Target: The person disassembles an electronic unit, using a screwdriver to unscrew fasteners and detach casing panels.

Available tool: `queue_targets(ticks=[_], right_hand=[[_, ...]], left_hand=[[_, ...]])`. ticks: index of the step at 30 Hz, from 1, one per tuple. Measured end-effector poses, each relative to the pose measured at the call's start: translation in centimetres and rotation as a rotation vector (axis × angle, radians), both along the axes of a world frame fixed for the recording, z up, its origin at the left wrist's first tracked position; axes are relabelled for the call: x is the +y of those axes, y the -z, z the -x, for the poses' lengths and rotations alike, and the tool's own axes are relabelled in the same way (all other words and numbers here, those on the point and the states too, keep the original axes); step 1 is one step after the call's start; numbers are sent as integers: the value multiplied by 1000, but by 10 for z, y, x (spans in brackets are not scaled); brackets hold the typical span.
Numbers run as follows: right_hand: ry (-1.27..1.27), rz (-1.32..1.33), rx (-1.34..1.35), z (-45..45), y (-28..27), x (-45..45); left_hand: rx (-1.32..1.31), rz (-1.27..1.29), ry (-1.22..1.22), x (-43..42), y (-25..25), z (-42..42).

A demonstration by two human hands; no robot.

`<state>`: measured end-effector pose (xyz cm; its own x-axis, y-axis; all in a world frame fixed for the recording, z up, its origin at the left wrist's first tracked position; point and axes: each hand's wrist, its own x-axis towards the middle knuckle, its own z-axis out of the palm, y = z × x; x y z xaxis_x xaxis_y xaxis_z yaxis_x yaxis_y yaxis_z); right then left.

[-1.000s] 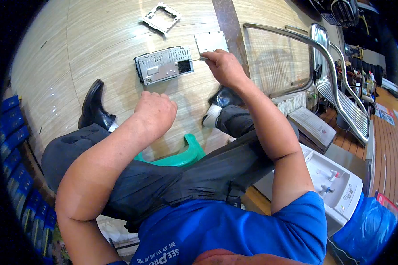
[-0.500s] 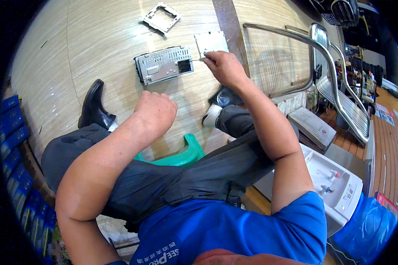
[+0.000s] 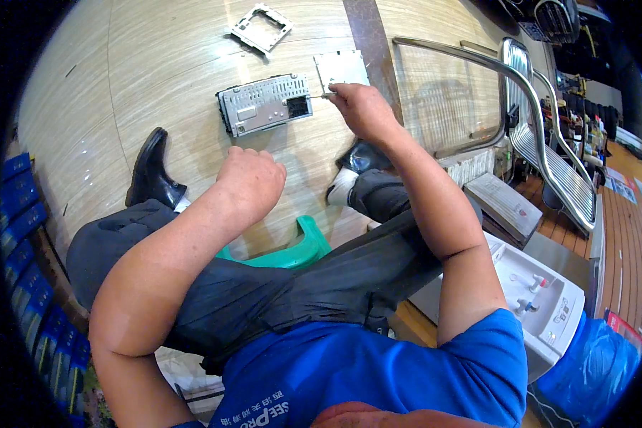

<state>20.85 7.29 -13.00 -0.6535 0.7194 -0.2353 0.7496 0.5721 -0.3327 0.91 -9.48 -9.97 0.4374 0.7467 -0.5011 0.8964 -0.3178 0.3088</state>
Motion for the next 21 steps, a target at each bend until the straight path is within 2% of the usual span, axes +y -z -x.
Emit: queue_targets(ticks=[8,15,18,21], right_hand=[[14,74,28,2,-4,0],[-74,22,78,-1,1,0],[-66,-6,65,0,1,0],[22,40,-78,4,-10,0]], left_hand=[[-3,18,-9,0,-2,0],[5,17,-3,0,-3,-1],[4,15,-2,0,-1,-1],[5,14,1,0,0,-1]])
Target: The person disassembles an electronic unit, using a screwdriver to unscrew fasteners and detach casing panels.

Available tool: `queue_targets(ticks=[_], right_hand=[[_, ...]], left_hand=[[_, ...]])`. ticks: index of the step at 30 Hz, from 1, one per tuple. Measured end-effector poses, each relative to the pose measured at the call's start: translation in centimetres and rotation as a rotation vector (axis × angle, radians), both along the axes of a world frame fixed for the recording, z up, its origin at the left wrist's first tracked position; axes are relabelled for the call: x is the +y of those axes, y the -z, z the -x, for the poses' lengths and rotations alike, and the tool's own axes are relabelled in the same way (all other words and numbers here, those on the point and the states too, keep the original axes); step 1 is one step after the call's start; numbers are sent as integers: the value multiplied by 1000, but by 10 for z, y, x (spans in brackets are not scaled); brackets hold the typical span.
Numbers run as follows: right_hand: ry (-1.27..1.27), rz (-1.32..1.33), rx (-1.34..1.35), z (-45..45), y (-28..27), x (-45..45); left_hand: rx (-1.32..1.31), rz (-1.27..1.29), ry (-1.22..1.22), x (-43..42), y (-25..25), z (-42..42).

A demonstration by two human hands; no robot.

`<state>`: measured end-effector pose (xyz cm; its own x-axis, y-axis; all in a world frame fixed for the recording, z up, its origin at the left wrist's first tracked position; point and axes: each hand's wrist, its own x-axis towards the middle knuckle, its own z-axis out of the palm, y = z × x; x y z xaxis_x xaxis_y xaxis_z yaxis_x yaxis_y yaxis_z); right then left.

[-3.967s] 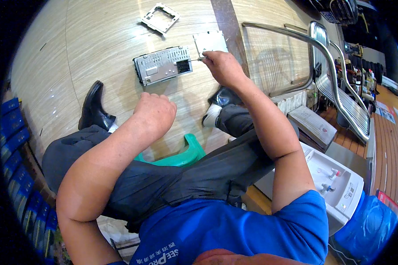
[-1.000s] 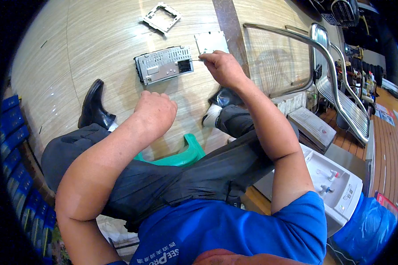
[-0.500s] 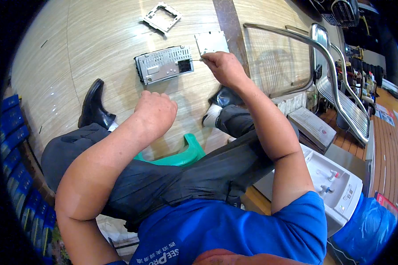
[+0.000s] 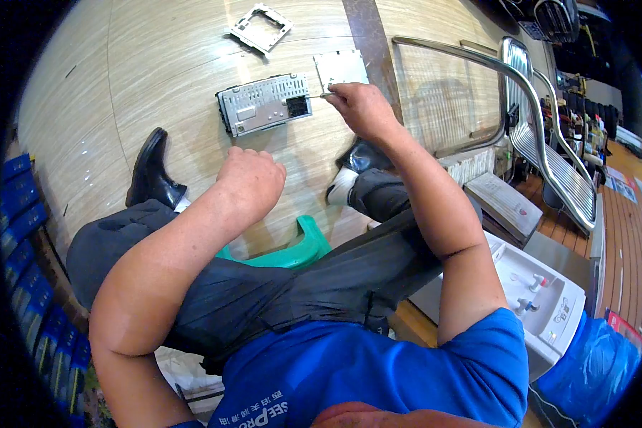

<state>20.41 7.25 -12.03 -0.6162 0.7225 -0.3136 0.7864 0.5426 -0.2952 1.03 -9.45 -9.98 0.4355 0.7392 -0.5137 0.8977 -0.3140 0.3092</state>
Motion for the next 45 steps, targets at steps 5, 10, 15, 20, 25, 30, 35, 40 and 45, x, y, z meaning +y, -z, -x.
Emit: queue_targets(ticks=[5,10,15,20,25,30,35,40,45], right_hand=[[7,-1,82,-2,3,2],[-7,-2,98,-4,6,2],[-36,-12,141,-4,9,0],[22,16,43,-2,3,1],[11,7,85,-4,6,1],[-77,34,111,-4,4,1],[-105,42,109,-3,2,-1],[-39,19,83,-4,7,1],[-27,-8,82,-5,6,1]], left_hand=[[3,-5,5,0,2,0],[13,10,5,1,-1,0],[10,18,7,1,-1,0],[13,14,6,0,1,0],[6,7,5,1,0,1],[1,-6,2,0,0,1],[2,-10,3,0,1,1],[0,-6,0,0,1,1],[-6,-4,-8,0,1,1]])
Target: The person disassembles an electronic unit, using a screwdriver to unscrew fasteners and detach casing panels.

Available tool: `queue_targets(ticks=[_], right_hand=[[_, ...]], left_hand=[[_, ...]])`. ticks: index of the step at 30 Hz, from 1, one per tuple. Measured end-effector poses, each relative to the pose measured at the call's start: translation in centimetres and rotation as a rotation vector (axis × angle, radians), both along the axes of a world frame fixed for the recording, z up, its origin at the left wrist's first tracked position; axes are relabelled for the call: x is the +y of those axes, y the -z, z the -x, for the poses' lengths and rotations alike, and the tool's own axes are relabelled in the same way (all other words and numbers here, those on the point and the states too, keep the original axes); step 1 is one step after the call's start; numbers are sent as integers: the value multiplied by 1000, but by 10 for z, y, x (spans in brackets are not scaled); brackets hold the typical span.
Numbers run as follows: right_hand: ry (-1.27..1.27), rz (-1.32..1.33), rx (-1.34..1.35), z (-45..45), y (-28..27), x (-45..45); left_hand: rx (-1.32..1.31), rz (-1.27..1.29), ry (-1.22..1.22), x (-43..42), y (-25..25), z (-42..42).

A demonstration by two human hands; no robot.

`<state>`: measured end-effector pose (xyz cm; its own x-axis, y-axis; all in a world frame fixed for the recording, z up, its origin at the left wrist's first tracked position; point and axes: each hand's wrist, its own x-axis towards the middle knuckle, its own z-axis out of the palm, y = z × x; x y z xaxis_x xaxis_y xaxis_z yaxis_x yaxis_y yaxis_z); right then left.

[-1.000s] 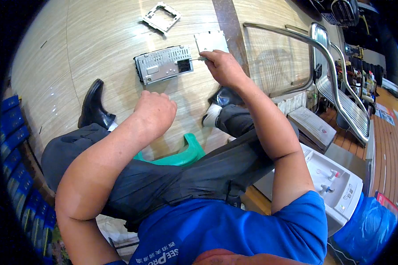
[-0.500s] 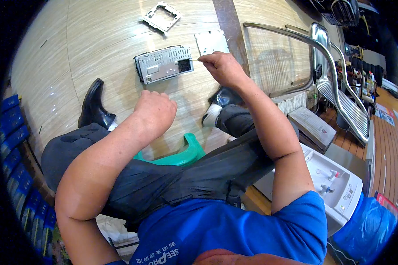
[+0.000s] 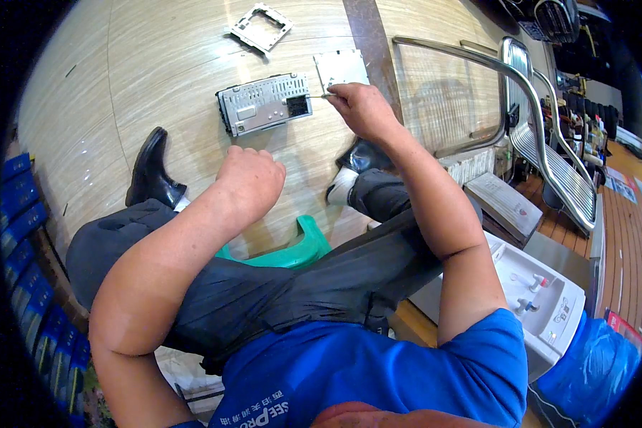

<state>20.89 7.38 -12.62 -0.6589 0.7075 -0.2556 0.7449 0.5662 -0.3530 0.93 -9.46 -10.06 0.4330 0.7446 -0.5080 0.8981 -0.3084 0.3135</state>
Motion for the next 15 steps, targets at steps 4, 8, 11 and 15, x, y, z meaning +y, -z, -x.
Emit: queue_targets(ticks=[4,8,11,15], right_hand=[[-12,23,10,0,1,1],[-40,14,48,-3,5,0],[-43,-28,55,-5,12,2],[38,18,-47,2,-2,0]], left_hand=[[0,-9,-1,-1,1,1],[-6,-7,-1,0,1,0],[0,-14,-5,0,1,0],[3,-14,0,0,0,0]])
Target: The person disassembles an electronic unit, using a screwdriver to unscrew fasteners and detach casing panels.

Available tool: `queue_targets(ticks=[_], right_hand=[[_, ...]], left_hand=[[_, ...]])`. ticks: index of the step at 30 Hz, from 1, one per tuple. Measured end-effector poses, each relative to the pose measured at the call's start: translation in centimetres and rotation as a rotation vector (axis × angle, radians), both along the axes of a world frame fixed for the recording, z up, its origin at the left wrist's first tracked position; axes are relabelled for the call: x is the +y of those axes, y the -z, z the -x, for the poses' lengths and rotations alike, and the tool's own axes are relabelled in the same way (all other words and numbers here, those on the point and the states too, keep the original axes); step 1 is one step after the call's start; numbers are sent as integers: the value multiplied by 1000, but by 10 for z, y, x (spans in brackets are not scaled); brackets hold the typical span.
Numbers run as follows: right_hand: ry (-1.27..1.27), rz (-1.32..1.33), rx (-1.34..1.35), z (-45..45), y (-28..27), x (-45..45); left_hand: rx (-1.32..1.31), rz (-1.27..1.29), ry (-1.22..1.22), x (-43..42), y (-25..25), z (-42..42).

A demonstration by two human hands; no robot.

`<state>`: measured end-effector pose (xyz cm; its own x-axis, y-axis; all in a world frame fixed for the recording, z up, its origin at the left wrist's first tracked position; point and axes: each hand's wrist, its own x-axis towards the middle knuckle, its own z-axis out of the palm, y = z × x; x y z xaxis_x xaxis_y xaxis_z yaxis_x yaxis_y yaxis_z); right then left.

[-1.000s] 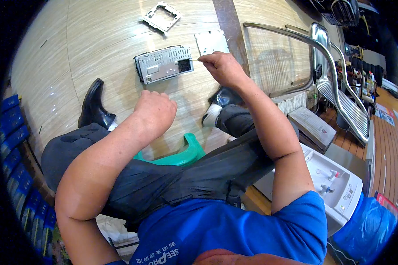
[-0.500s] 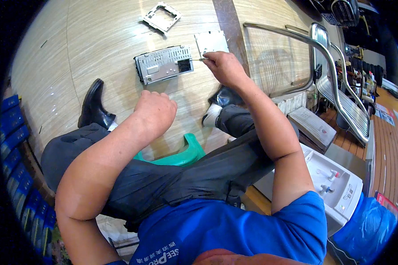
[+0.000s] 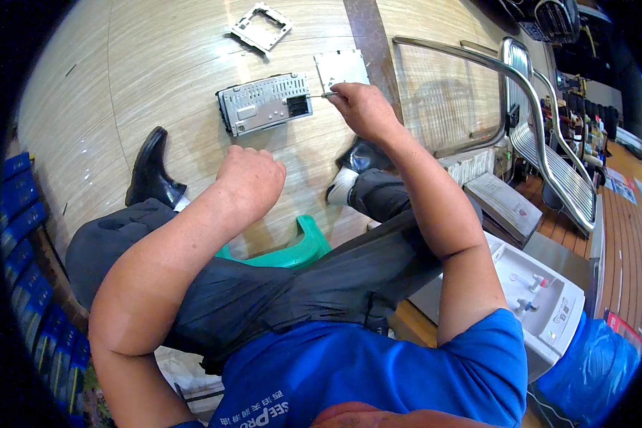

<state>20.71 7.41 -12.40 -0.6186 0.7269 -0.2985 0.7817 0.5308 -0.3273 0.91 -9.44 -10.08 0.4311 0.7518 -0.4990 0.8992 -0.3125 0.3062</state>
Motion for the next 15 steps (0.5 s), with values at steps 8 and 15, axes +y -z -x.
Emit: queue_targets(ticks=[8,15], right_hand=[[-16,-24,70,-1,0,-2],[-23,4,72,-1,4,-1]], left_hand=[[23,8,24,1,-3,0],[9,0,11,0,0,0]])
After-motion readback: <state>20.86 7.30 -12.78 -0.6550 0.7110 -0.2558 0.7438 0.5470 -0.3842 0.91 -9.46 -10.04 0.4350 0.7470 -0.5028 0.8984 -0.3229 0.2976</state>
